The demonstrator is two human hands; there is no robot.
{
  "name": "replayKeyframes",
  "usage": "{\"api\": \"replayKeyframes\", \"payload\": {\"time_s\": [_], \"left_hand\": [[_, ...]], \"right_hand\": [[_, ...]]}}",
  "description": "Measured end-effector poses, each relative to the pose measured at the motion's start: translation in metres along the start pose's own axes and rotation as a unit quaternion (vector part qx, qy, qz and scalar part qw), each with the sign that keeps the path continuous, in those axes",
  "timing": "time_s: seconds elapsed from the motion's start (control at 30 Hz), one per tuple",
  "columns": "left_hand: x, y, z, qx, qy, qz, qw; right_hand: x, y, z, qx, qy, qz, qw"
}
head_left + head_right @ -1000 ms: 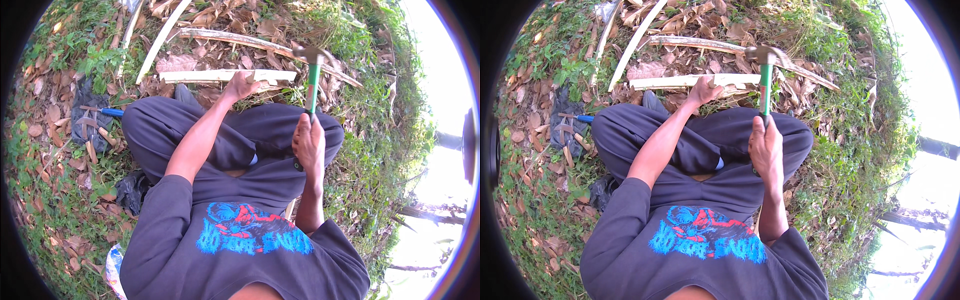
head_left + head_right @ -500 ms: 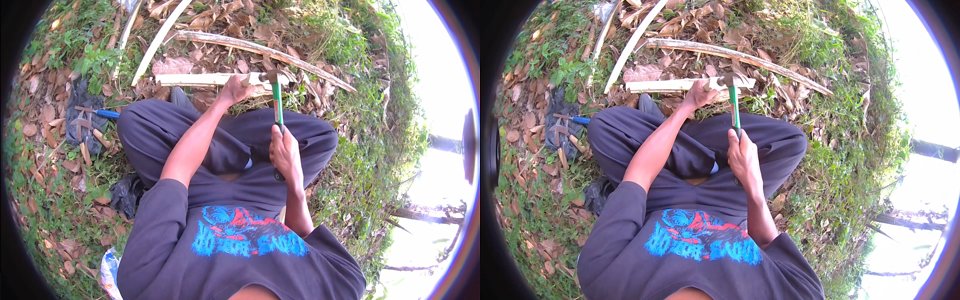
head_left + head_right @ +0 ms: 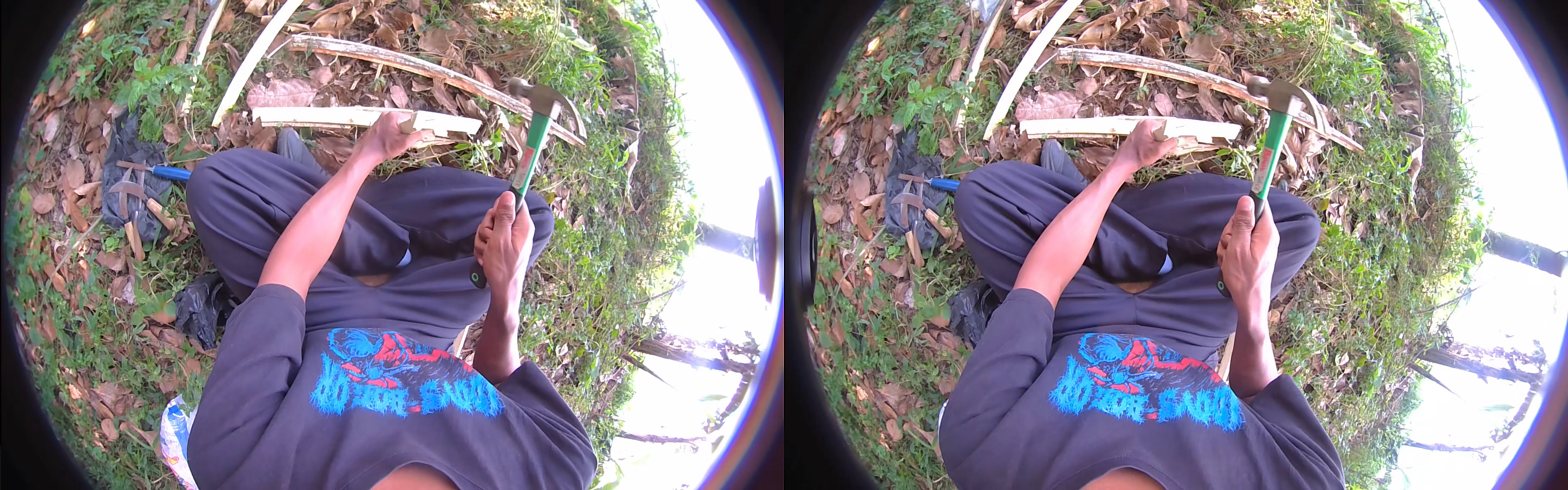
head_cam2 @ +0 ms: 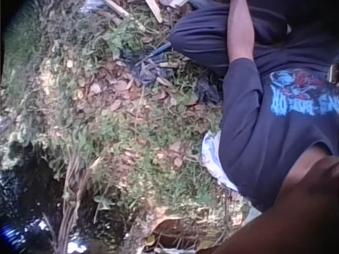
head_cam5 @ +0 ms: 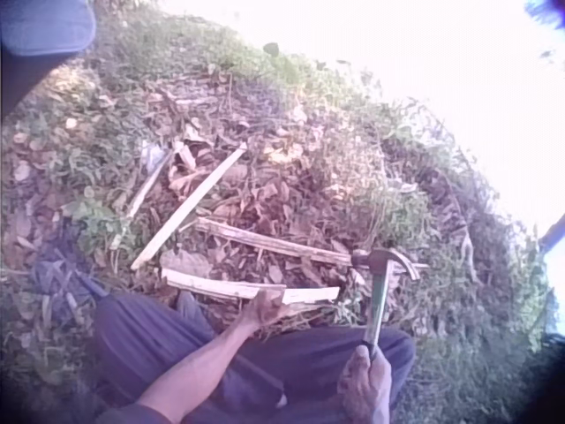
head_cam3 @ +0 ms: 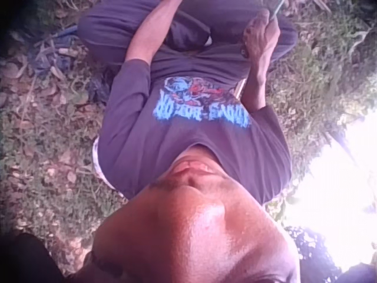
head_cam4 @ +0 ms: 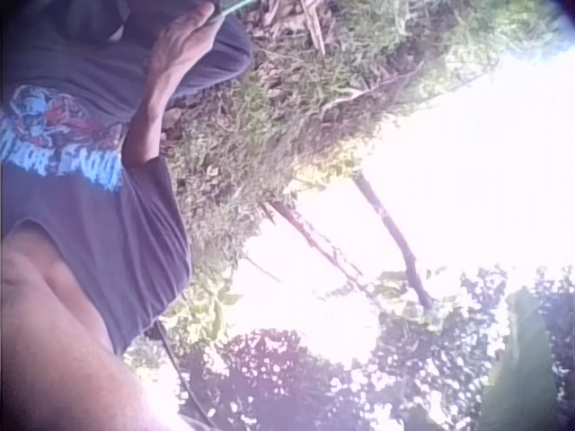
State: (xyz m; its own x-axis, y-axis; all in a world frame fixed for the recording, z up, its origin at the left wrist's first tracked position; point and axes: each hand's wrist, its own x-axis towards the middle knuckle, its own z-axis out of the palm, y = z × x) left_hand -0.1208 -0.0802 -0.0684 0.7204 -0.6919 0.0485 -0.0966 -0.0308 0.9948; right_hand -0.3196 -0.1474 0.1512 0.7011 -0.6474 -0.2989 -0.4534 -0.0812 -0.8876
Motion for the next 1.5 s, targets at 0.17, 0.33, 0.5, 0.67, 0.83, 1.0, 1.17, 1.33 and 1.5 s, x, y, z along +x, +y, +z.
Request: {"api": "replayKeyframes", "payload": {"time_s": [0.17, 0.33, 0.5, 0.67, 0.83, 1.0, 1.17, 1.33, 1.5], "left_hand": [[0.003, -0.015, 0.005, 0.019, 0.006, 0.044, 0.999], [0.005, -0.016, 0.001, 0.009, 0.003, 0.024, 1.000], [0.004, -0.024, 0.005, 0.017, 0.025, 0.058, 0.998], [0.002, -0.022, 0.001, -0.003, 0.029, 0.034, 0.999], [-0.001, -0.016, 0.000, -0.025, 0.016, 0.047, 0.998], [-0.001, -0.010, 0.000, -0.011, 0.013, 0.039, 0.999], [0.000, -0.017, 0.004, -0.012, 0.029, 0.042, 0.999], [0.001, -0.009, -0.001, 0.013, 0.012, 0.022, 1.000], [0.001, -0.011, 0.000, -0.018, 0.028, 0.055, 0.998]], "right_hand": [[0.018, 0.052, 0.012, -0.242, -0.073, -0.056, 0.966], [0.001, 0.010, -0.002, -0.034, -0.029, -0.006, 0.999], [0.015, 0.051, 0.007, -0.197, -0.101, -0.023, 0.975], [-0.002, 0.016, 0.004, 0.012, -0.021, -0.027, 0.999], [0.014, 0.034, 0.008, -0.198, -0.099, -0.016, 0.975], [0.004, 0.022, 0.001, 0.008, 0.003, -0.035, 0.999], [0.024, 0.051, -0.010, -0.246, -0.088, -0.034, 0.965], [0.011, 0.016, -0.006, -0.048, -0.019, -0.053, 0.997], [0.019, 0.016, -0.007, -0.196, -0.092, 0.040, 0.975]]}}
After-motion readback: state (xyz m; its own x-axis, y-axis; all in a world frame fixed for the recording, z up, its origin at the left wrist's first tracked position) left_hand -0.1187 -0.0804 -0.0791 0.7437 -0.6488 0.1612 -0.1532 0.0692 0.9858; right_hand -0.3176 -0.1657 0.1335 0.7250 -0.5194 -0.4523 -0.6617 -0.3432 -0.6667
